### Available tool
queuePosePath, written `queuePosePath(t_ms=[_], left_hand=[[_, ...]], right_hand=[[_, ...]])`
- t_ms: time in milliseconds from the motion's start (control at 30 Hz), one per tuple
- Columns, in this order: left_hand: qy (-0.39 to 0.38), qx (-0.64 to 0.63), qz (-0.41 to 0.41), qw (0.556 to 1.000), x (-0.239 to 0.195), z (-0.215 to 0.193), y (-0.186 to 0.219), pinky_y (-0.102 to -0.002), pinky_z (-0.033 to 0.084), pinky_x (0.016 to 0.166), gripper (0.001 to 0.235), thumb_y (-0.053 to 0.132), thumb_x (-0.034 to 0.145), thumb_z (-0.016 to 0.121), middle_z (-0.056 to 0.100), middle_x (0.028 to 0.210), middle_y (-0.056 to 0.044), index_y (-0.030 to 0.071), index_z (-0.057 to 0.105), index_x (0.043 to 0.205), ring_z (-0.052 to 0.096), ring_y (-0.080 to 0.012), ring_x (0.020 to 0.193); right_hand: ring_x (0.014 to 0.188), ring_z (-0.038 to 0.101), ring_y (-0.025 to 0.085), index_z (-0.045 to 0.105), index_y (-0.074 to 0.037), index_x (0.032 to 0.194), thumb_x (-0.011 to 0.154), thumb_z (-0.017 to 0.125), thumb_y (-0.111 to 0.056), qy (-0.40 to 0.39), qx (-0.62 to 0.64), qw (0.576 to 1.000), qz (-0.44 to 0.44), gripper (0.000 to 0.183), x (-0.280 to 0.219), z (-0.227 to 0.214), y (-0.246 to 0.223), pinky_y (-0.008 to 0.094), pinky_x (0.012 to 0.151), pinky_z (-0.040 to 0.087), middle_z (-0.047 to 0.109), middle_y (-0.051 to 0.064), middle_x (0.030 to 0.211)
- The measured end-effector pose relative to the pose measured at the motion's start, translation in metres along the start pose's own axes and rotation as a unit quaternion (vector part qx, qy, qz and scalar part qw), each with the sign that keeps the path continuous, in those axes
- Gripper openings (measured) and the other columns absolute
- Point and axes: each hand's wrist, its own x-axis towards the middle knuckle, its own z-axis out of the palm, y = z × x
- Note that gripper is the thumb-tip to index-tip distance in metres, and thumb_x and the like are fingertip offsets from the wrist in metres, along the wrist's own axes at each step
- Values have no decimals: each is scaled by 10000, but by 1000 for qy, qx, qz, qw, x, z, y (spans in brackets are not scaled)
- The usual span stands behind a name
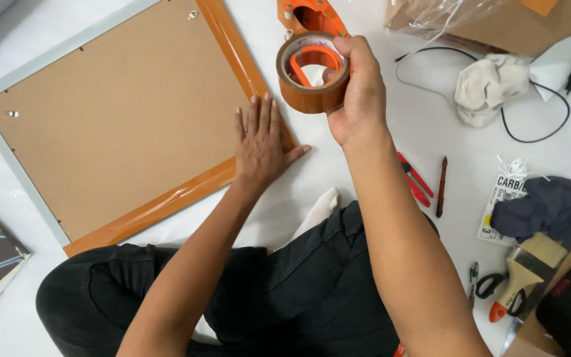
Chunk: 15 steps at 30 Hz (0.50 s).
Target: Sealing the back of a picture frame using adhesive tape and smoothing it with a cloth
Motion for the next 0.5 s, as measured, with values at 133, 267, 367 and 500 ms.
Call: queuePosePath(t_ms=[133,267,367,500], left_hand=[[22,22,35,999,-21,-1,15,-552,143,1242,1222,871,857,472,285,1611,-342,-157,359,1509,222,-435,1530],[-99,24,87,991,-40,-26,10,-534,72,1266,1108,888,816,449,245,1661,-216,68,381,1557,115,-369,1565],[-215,34,100,971,-61,-41,-7,-525,77,1280,939,880,816,442,208,1698,-90,213,497,1475,80,-321,1581],[-156,-44,72,984,-87,-70,-47,-523,286,1215,798,667,777,717,409,1593,-99,257,562,1443,309,-348,1506]], right_hand=[[712,455,96,621,-33,980,860,595,-175,13,-25,999,24,188,9,-4,5,231,664,399,526,37,826],[718,569,160,573,-10,1018,803,632,-160,12,-32,996,81,269,-2,18,0,258,663,507,554,95,885],[711,620,197,550,-10,973,767,714,-180,34,-68,992,103,313,-11,32,1,259,618,558,542,106,855],[752,616,186,597,-14,975,827,769,-241,18,-205,976,77,320,12,2,25,300,665,564,578,102,860]])
